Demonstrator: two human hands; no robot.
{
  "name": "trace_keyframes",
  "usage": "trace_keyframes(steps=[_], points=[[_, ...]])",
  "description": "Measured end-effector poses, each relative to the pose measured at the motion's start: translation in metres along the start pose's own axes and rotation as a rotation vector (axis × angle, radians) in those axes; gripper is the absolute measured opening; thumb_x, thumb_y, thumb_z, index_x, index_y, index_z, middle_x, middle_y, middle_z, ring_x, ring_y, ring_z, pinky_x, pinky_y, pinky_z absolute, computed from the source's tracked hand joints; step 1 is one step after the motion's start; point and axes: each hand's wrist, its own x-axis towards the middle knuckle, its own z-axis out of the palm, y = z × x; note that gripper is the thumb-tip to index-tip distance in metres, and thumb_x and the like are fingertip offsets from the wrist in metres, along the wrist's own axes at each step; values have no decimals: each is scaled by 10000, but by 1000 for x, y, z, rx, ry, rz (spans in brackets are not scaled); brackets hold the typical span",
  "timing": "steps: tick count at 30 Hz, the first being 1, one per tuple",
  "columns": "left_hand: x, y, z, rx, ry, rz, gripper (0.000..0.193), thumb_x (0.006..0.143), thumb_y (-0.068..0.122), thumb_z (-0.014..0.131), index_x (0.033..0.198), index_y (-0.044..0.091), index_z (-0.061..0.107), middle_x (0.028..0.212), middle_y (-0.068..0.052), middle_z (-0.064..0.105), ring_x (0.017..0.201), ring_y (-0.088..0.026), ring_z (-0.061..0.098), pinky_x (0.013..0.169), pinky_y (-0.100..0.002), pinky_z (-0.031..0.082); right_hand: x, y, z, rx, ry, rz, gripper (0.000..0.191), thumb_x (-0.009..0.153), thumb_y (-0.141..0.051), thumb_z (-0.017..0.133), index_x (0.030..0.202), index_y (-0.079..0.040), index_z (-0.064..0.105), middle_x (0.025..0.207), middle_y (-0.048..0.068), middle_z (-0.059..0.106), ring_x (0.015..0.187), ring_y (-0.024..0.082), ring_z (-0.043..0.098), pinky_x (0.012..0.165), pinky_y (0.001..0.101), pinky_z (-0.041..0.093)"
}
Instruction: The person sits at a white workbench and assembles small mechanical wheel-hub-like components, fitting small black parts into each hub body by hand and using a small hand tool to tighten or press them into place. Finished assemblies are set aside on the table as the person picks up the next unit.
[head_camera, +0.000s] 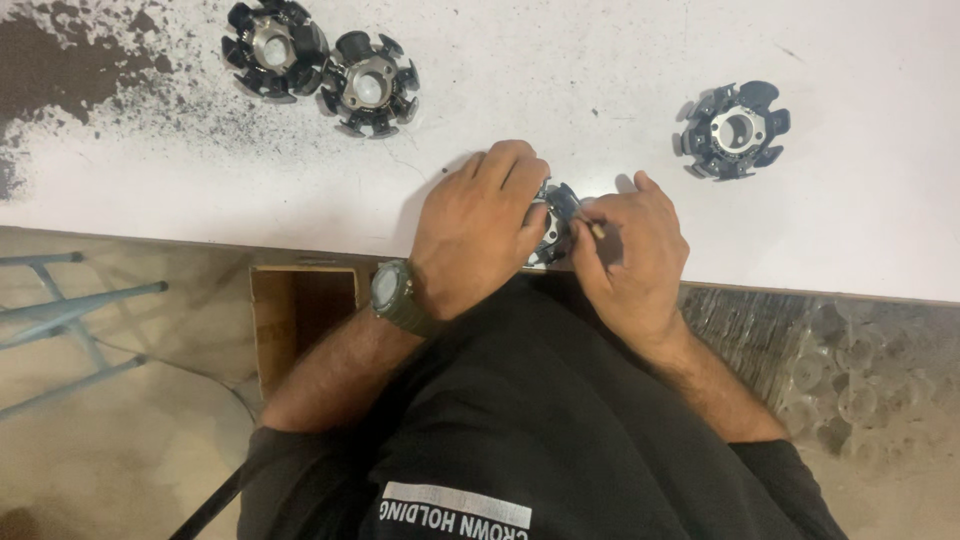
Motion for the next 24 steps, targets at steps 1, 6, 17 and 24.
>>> trace_keyframes(steps=[1,6,17,24], points=[[0,-1,1,0,-5,18,252,892,108,738,1106,7,650,1192,-129,620,990,-301,642,839,-425,529,0,0,-1,1,1,-5,218,913,27,751,1070,-46,621,966,92,679,919,310,679,1165,566,473],[-3,-7,2,9,14,53,139,933,99,728,1051,53,669,1232,-77,668,1025,-259,691,854,-371,569,3,2,-3,16,-4,1,218,910,21,747,1062,-55,611,981,80,687,955,319,690,1169,566,485],[4,-8,-8,122,-13,178,140,834,90,730,954,53,667,1204,-82,643,1016,-261,694,851,-391,563,7,2,-5,19,-19,-12,220,894,16,752,1055,-64,625,969,70,683,934,282,690,1171,561,482],[1,1,-4,7,-32,73,149,889,93,747,1012,41,680,1259,-91,651,958,-270,712,796,-379,583,6,5,-5,23,-21,-57,227,893,22,764,1060,-54,631,1010,85,685,986,273,678,1196,570,427]])
